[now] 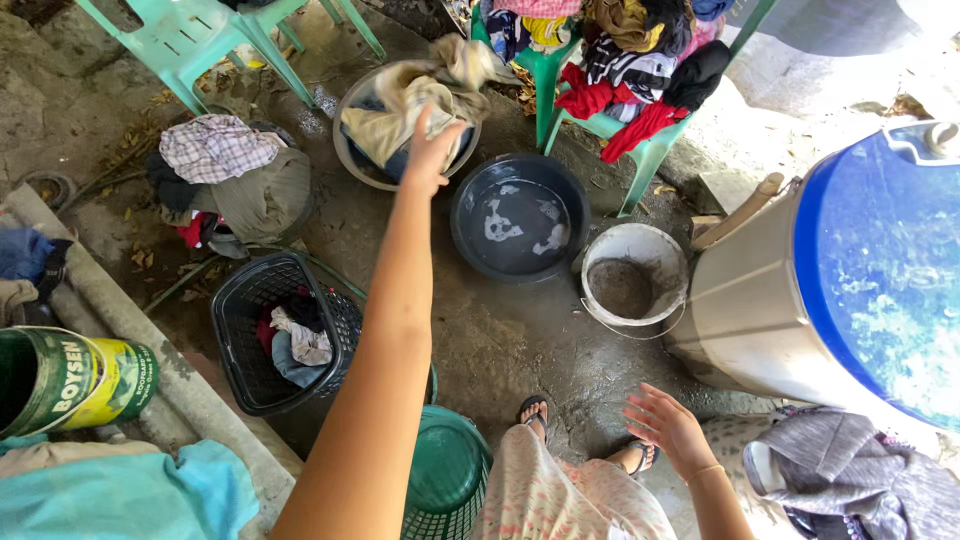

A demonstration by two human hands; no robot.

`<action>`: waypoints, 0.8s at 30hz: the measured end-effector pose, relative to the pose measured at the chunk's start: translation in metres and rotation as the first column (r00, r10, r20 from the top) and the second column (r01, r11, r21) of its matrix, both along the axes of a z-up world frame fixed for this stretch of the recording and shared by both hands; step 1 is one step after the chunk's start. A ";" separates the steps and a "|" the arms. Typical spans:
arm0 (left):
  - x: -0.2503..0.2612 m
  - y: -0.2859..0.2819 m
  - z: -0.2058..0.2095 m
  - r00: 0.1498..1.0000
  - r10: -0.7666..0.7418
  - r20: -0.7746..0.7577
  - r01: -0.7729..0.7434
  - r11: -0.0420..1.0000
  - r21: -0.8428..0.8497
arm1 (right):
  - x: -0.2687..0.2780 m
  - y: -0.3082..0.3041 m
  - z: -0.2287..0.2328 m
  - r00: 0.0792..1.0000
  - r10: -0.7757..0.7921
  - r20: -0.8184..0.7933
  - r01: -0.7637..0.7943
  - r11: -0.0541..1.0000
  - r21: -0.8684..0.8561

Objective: The person washes clothes in a basin with water, wrings them out, and then turns various items of clothing right-side out.

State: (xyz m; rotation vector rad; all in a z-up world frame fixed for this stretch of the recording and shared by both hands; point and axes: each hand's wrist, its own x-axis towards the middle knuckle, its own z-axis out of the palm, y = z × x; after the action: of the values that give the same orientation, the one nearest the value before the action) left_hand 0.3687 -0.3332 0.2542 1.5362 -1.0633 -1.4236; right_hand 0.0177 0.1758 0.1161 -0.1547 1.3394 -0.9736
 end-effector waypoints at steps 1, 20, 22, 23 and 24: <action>-0.011 0.009 -0.004 0.999 -0.037 0.004 0.037 0.998 -0.046 | 0.004 -0.001 0.000 1.000 -0.008 -0.008 0.009 1.000 0.014; -0.206 0.370 -0.180 0.646 -0.709 -0.283 0.756 0.544 0.364 | -0.079 0.148 -0.091 0.742 -0.659 0.125 0.661 0.750 0.033; -0.222 0.382 -0.181 0.605 -0.760 -0.238 0.774 0.491 0.399 | -0.093 0.171 -0.097 0.660 -0.744 0.101 0.743 0.667 0.056; -0.229 0.388 -0.182 0.581 -0.786 -0.209 0.781 0.467 0.415 | -0.099 0.183 -0.100 0.620 -0.779 0.091 0.777 0.626 0.066; -0.238 0.397 -0.184 0.564 -0.806 -0.178 0.782 0.452 0.429 | -0.108 0.198 -0.103 0.617 -0.786 0.035 0.783 0.618 0.064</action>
State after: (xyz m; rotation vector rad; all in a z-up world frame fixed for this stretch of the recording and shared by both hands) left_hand 0.1304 0.0640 0.0699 1.4145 -1.7088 -2.4614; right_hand -0.0901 0.3737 0.0131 0.5599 1.3784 -1.6732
